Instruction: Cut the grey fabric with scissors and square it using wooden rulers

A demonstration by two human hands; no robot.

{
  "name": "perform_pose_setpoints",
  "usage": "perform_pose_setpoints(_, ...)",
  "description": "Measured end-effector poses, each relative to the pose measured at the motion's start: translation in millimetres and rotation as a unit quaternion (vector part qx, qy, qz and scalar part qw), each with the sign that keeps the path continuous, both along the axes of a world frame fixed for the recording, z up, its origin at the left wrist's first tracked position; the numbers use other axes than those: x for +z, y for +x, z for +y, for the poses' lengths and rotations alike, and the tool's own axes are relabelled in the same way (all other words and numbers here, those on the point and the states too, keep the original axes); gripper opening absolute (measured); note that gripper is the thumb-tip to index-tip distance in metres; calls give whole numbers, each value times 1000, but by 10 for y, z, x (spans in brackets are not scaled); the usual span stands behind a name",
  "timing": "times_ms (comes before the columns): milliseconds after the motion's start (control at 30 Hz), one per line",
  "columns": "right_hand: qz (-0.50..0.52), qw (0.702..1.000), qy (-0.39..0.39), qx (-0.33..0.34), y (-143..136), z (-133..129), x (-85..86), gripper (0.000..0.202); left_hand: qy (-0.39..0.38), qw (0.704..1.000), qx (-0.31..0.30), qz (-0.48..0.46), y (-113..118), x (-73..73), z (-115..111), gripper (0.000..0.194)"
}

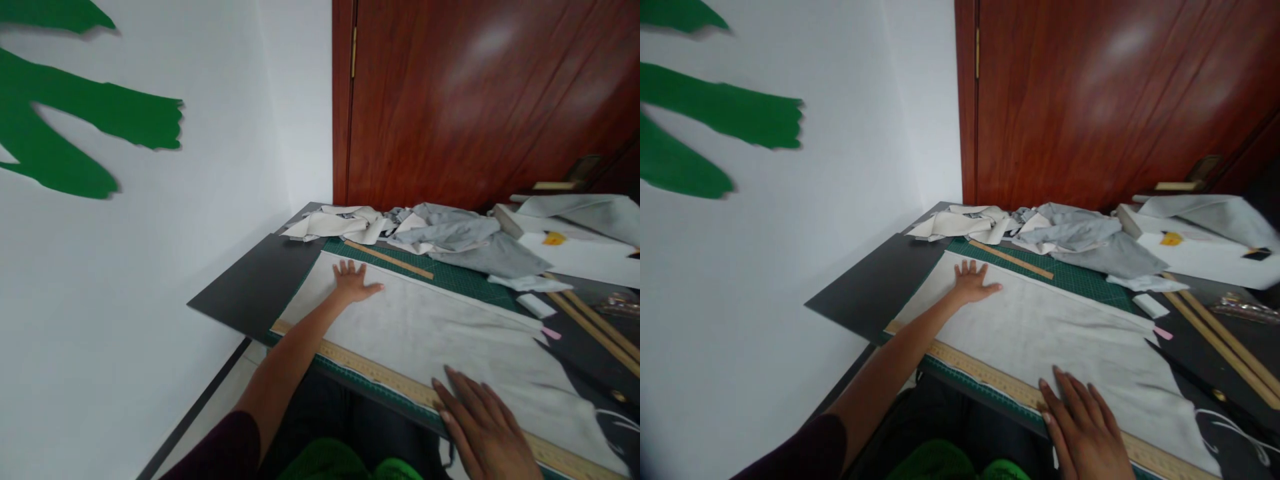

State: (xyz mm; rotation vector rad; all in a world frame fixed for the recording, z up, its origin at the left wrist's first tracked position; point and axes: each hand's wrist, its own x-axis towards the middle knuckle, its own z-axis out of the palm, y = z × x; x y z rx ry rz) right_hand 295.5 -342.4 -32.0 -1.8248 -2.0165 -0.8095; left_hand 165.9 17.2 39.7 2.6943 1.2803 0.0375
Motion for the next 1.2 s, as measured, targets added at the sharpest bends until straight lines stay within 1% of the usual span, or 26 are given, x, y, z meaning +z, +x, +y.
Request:
perform_pose_setpoints(67,-5,1000,-1,-4,-7,13,-3,44,41,999,20,-14,34,-38,10,108)
perform_pose_setpoints(167,-18,1000,19,0,-10,51,7,44,103,995,5,-17,43,-69,-47,94)
perform_pose_setpoints(200,-23,999,27,2,-9,68,13,44,119,993,-9,-20,42,-65,-88,87)
perform_pose_setpoints(267,-34,999,40,4,-4,100,28,43,148,987,-57,-27,44,-39,-189,64)
perform_pose_setpoints(333,-44,998,48,0,-1,124,43,42,170,977,-124,-29,62,0,-299,38)
perform_pose_setpoints(367,-47,998,52,-1,0,131,47,41,176,972,-156,-26,78,20,-351,30)
perform_pose_setpoints(433,-51,997,57,-2,0,134,47,41,177,964,-200,-14,118,57,-444,27)
perform_pose_setpoints(467,-52,997,58,-1,0,130,40,41,175,962,-209,-7,136,74,-488,25)
perform_pose_setpoints(533,-48,997,54,1,-1,115,16,41,174,963,-206,4,145,100,-584,20)
perform_pose_setpoints(567,-43,998,51,1,-3,105,1,41,176,964,-201,5,127,108,-640,25)
perform_pose_setpoints(600,-36,998,48,0,-6,94,-14,41,178,964,-200,4,90,112,-701,35)
perform_pose_setpoints(667,-13,999,40,-6,-17,72,-41,42,179,959,-218,-14,-46,104,-838,59)
perform_pose_setpoints(733,11,999,28,-12,-31,52,-57,42,169,953,-247,-50,-259,76,-977,78)
perform_pose_setpoints(800,29,999,14,-17,-43,35,-64,43,153,944,-279,-88,-523,31,-1098,90)
perform_pose_setpoints(900,36,999,-4,-23,-52,11,-54,43,145,920,-343,-119,-925,-82,-1236,89)
perform_pose_setpoints(1000,32,999,-17,-27,-55,-11,-24,42,193,900,-367,-137,-1207,-260,-1374,83)
perform_pose_setpoints(1100,26,999,-23,-27,-49,-28,12,43,250,885,-361,-154,-1311,-473,-1570,82)
perform_pose_setpoints(1167,25,999,-25,-25,-30,-41,13,47,279,876,-360,-160,-1306,-607,-1722,86)
perform_pose_setpoints(1200,24,999,-28,-20,-12,-51,-2,51,296,873,-353,-161,-1291,-665,-1793,85)
